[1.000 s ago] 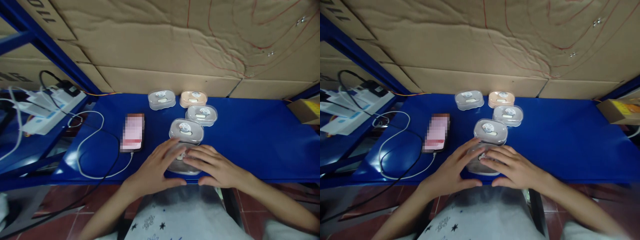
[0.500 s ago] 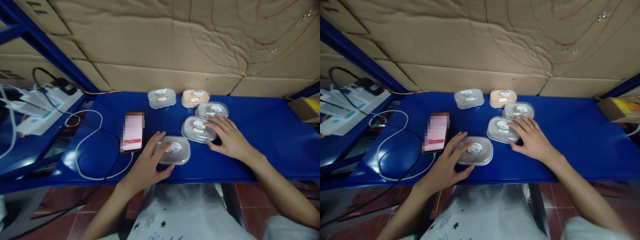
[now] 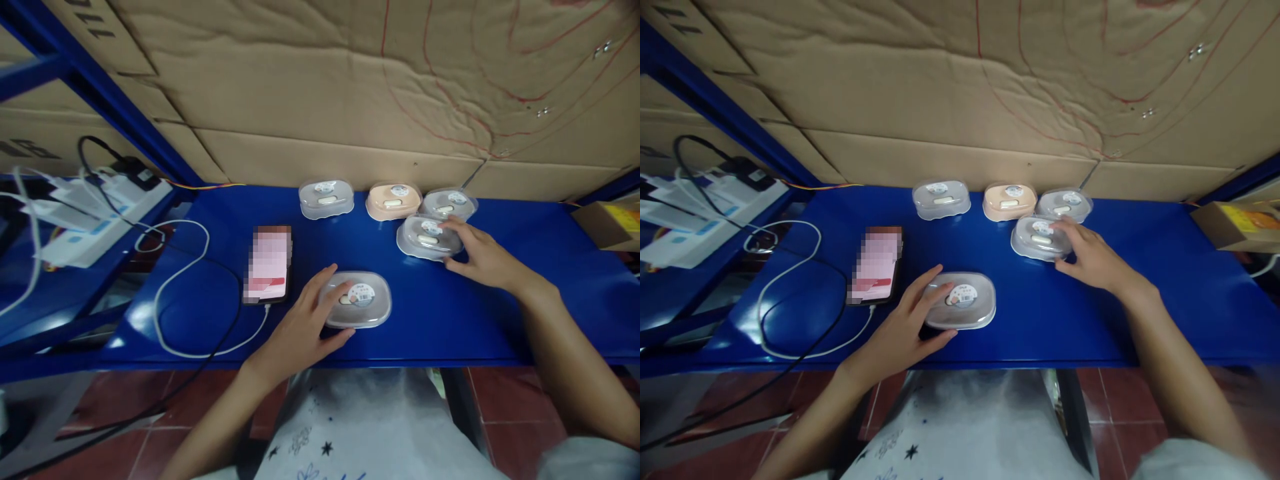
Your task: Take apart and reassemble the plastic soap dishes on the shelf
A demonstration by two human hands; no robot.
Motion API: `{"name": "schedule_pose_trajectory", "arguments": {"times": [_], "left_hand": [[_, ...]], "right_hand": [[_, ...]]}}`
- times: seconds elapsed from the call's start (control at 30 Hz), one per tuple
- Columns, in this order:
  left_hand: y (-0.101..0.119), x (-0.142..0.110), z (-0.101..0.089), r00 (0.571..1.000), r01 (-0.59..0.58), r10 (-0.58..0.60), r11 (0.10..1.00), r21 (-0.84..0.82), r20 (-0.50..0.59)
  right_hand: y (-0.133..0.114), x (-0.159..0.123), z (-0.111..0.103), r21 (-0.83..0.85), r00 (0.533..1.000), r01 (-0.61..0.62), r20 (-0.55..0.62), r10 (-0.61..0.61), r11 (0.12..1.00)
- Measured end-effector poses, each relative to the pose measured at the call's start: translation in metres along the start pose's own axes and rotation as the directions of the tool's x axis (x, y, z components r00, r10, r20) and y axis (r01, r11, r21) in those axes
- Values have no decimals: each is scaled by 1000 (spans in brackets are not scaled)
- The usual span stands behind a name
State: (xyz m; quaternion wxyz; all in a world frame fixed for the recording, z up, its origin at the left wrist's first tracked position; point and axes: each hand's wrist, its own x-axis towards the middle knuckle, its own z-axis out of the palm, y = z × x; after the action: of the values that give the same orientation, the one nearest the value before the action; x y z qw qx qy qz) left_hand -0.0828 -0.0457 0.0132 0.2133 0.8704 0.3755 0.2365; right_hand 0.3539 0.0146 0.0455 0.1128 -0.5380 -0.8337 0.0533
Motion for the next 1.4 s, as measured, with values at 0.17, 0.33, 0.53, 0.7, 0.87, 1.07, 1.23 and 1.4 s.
{"name": "schedule_pose_trajectory", "arguments": {"times": [0.17,0.33,0.53,0.7,0.87,1.07,1.23,1.4], "left_hand": [[1,-1,0,1000,17,-17,1000,-25,3],[-1,-2,2,1000,25,-26,999,-48,-13],[-9,-4,8,999,24,-27,997,-76,-43],[-13,-5,11,998,19,-24,995,-98,-54],[-15,-8,10,994,67,-79,984,-166,-72],[-10,-9,-3,994,96,-84,981,-171,73],[-7,-7,-8,992,69,-50,983,-168,117],[-8,-9,-6,993,92,-74,975,-201,97]], "right_hand": [[5,29,10,-41,1000,-8,-19,8,999],[-62,27,13,-13,994,73,-84,-74,997],[-146,17,43,213,884,460,-19,-467,862],[-157,14,67,218,865,500,-162,-474,838],[-143,18,50,274,887,449,-249,-389,850],[-107,33,49,234,946,258,-259,-196,937],[-100,39,66,157,973,216,-117,-199,964],[-110,36,58,183,977,206,-97,-191,961]]}}
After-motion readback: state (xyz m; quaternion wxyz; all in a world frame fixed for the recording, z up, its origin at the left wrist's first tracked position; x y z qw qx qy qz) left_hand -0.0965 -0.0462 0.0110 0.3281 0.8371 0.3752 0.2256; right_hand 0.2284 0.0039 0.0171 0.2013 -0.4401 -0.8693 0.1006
